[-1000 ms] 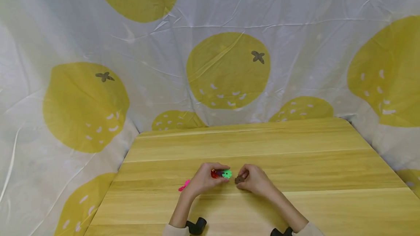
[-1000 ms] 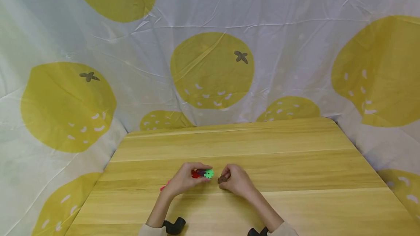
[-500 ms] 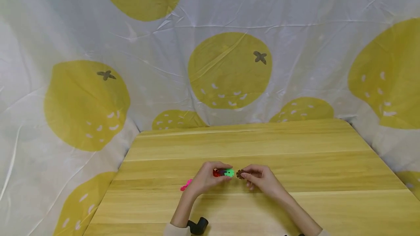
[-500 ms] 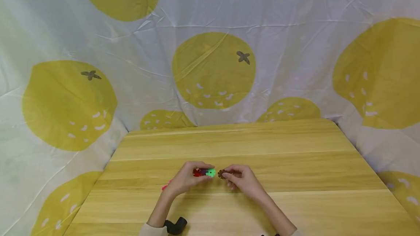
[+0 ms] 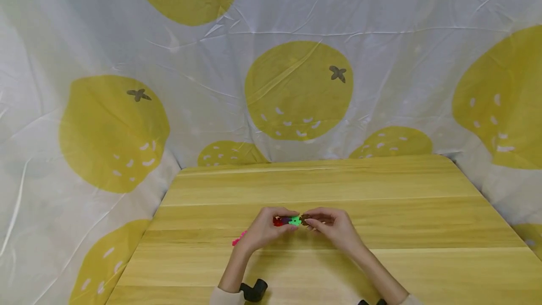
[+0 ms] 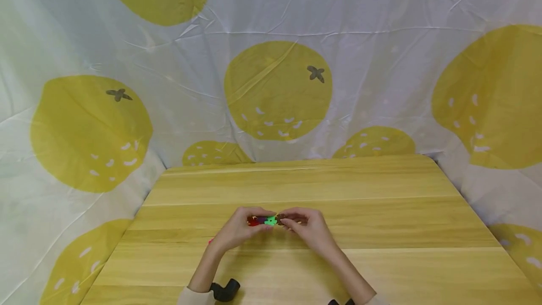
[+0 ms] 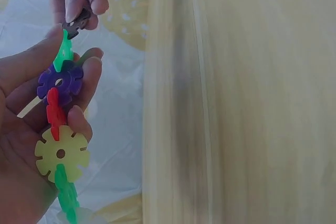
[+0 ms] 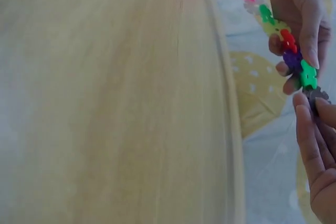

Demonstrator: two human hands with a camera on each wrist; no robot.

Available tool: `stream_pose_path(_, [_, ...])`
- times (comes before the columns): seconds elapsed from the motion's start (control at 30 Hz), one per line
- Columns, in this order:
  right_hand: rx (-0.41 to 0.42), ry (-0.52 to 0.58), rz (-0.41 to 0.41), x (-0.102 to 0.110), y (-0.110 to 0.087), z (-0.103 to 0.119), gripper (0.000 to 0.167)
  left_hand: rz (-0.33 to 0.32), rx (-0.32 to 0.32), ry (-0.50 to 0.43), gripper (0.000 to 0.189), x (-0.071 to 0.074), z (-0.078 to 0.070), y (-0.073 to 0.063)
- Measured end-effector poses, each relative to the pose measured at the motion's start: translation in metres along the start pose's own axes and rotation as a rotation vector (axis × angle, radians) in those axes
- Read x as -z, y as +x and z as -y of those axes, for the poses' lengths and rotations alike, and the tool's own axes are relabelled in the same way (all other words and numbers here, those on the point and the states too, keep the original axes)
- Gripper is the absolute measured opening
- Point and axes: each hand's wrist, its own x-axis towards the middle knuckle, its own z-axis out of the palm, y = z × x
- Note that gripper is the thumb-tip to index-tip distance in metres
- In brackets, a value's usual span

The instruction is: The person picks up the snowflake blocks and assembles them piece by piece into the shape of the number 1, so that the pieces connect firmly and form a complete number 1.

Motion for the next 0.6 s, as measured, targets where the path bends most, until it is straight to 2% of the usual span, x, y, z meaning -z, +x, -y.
stream_pose_path(0.23, [-0.01, 0.047, 0.033, 0.0005, 0.0003, 0.0021, 0.023, 0.006, -0.004, -0.019, 0.029, 0.0, -0.0013, -0.0001])
stream_pose_path(0.6, [0.049, 0.079, -0.016, -0.0029, -0.0027, 0.0026, 0.026, -0.044, 0.012, -0.096, 0.027, -0.0011, -0.0025, 0.0016])
